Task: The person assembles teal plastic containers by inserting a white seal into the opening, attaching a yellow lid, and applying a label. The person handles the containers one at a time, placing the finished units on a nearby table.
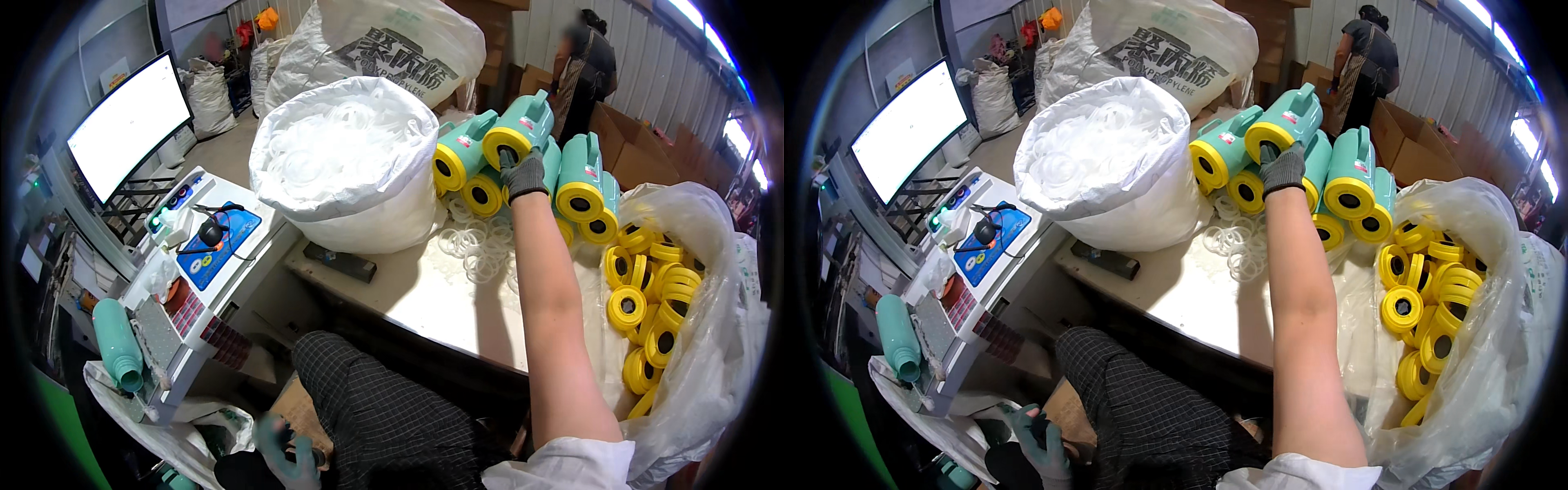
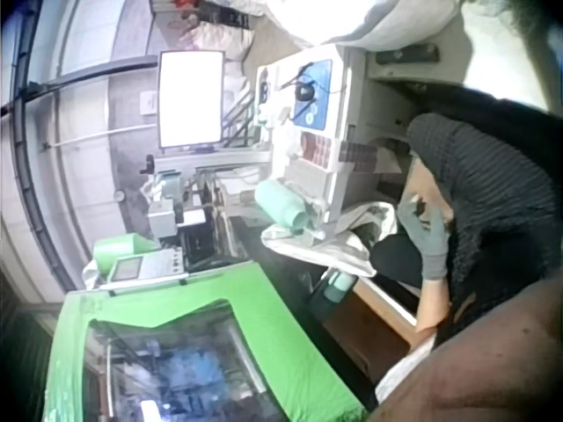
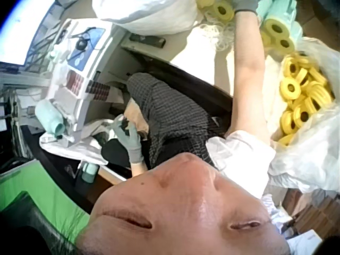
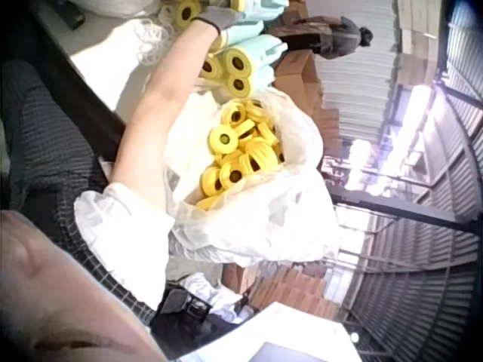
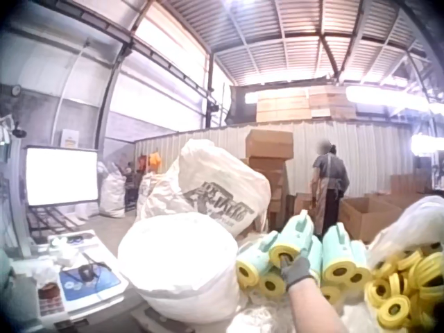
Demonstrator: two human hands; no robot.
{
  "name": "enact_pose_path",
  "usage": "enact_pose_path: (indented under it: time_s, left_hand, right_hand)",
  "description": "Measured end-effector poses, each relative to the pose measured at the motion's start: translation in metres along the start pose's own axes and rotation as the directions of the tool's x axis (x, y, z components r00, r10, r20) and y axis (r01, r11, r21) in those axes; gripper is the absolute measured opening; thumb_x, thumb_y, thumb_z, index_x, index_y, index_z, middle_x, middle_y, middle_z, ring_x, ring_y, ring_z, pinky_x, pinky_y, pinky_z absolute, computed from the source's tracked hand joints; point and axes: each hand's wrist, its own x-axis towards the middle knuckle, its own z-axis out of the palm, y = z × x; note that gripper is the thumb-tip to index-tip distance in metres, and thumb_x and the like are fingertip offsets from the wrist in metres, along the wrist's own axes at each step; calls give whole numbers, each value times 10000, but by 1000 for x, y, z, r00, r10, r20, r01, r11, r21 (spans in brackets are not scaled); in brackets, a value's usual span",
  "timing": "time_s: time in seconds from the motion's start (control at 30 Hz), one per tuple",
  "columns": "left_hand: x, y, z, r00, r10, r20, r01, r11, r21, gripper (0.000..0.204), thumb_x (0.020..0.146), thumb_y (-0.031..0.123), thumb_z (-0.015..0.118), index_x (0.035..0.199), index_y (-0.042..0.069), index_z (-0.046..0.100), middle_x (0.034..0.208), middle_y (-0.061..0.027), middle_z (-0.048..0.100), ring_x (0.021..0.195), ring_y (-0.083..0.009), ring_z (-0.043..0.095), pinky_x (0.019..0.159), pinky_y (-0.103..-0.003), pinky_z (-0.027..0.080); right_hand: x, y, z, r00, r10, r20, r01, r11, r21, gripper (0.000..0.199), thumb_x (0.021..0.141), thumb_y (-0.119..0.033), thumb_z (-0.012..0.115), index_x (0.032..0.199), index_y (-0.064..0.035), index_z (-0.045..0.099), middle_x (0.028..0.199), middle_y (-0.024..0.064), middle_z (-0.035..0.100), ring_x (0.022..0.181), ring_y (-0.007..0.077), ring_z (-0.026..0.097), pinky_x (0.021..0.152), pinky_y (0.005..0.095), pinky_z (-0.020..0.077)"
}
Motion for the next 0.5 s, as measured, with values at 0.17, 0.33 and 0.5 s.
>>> enact_pose_path:
  time_s: [0.17,0.33,0.5]
  left_hand:
    - [-2,3,10,998,-34,54,37,997,-65,390,831,-45,577,1219,-2,568,1214,-94,555,1026,-165,564,945,-315,475]
    - [-4,9,12,988,-115,98,120,992,-45,367,836,-33,598,1199,8,565,1182,-76,557,992,-148,564,917,-299,476]
    - [-10,-9,13,962,-260,78,265,962,-58,318,879,24,643,1189,14,569,1042,-57,569,854,-123,548,790,-286,472]
  right_hand:
    - [8,8,-29,1000,-14,-5,14,999,36,656,1003,-501,591,1523,-147,405,1413,156,504,1198,349,601,997,452,543]
    - [6,19,-65,996,-1,89,-4,999,48,484,1023,-431,609,1346,-77,544,1265,154,591,1111,289,633,853,404,577]
    - [-181,69,-47,794,356,492,-209,921,-328,150,1009,-235,617,971,-93,585,790,48,573,688,161,560,638,318,484]
